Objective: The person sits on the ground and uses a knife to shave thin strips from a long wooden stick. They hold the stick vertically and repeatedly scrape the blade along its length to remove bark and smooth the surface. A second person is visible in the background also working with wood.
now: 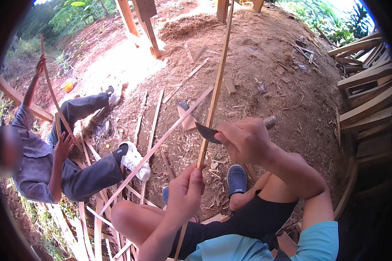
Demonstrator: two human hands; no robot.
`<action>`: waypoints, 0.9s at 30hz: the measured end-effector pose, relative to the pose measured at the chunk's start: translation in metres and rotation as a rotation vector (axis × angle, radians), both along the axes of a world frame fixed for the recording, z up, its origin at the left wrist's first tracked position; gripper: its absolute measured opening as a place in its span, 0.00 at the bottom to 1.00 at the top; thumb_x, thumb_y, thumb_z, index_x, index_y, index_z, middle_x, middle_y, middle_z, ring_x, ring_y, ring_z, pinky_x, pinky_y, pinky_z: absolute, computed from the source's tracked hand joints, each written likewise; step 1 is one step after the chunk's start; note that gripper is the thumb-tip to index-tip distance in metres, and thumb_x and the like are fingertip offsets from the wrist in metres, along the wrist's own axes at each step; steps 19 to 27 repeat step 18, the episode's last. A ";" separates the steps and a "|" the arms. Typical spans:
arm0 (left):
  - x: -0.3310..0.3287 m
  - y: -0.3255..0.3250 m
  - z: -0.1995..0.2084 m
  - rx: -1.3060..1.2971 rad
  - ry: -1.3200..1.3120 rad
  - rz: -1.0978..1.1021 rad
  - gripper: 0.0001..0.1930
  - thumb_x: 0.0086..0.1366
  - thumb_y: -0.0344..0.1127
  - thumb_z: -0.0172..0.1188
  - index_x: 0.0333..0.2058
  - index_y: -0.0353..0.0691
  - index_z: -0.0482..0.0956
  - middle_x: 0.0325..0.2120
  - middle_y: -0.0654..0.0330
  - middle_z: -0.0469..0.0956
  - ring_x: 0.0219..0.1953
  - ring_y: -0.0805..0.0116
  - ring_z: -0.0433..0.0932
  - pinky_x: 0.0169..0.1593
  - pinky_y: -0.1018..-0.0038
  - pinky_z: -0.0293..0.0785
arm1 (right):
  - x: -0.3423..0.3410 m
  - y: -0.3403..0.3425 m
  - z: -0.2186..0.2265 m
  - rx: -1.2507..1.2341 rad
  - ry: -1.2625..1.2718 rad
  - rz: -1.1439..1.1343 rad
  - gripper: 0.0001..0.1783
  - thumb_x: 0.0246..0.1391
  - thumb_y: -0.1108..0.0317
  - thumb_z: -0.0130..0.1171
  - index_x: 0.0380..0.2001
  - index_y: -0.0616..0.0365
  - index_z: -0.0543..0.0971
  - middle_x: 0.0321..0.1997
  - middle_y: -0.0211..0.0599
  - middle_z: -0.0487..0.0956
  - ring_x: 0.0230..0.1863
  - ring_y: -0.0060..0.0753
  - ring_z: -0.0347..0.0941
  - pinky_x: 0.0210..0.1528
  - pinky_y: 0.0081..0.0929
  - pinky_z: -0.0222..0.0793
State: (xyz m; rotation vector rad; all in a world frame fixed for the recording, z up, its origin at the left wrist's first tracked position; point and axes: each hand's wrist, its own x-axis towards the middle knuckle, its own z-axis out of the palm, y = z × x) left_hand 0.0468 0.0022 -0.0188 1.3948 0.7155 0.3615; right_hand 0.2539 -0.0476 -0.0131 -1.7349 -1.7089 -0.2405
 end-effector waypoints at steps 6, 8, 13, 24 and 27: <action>0.000 -0.004 0.000 0.008 -0.008 -0.004 0.17 0.71 0.39 0.40 0.46 0.31 0.71 0.11 0.72 0.60 0.12 0.86 0.56 0.16 0.85 0.48 | -0.008 -0.005 0.001 0.002 0.000 0.037 0.13 0.54 0.63 0.54 0.18 0.52 0.69 0.09 0.30 0.68 0.10 0.33 0.67 0.12 0.30 0.60; 0.000 -0.002 -0.001 0.043 -0.001 -0.013 0.17 0.71 0.39 0.40 0.46 0.31 0.71 0.11 0.72 0.60 0.12 0.86 0.56 0.16 0.85 0.48 | 0.001 -0.003 -0.001 -0.040 -0.007 -0.074 0.13 0.54 0.63 0.54 0.18 0.52 0.69 0.09 0.29 0.68 0.09 0.32 0.67 0.13 0.30 0.61; -0.002 -0.001 -0.008 0.025 -0.018 -0.015 0.17 0.71 0.39 0.40 0.46 0.31 0.70 0.11 0.72 0.60 0.12 0.86 0.55 0.16 0.85 0.48 | -0.004 -0.005 0.009 -0.061 -0.004 -0.029 0.13 0.55 0.64 0.53 0.18 0.53 0.69 0.09 0.32 0.67 0.10 0.36 0.66 0.14 0.31 0.60; -0.001 -0.004 -0.006 0.038 0.003 0.006 0.17 0.71 0.39 0.40 0.47 0.32 0.70 0.11 0.72 0.60 0.13 0.86 0.55 0.17 0.85 0.48 | -0.015 -0.009 0.000 -0.059 -0.022 -0.057 0.13 0.52 0.62 0.56 0.18 0.52 0.69 0.09 0.31 0.69 0.10 0.34 0.68 0.14 0.29 0.62; -0.001 -0.004 -0.006 0.038 0.003 0.006 0.17 0.71 0.39 0.40 0.47 0.32 0.70 0.11 0.72 0.60 0.13 0.86 0.55 0.17 0.85 0.48 | -0.015 -0.009 0.000 -0.059 -0.022 -0.057 0.13 0.52 0.62 0.56 0.18 0.52 0.69 0.09 0.31 0.69 0.10 0.34 0.68 0.14 0.29 0.62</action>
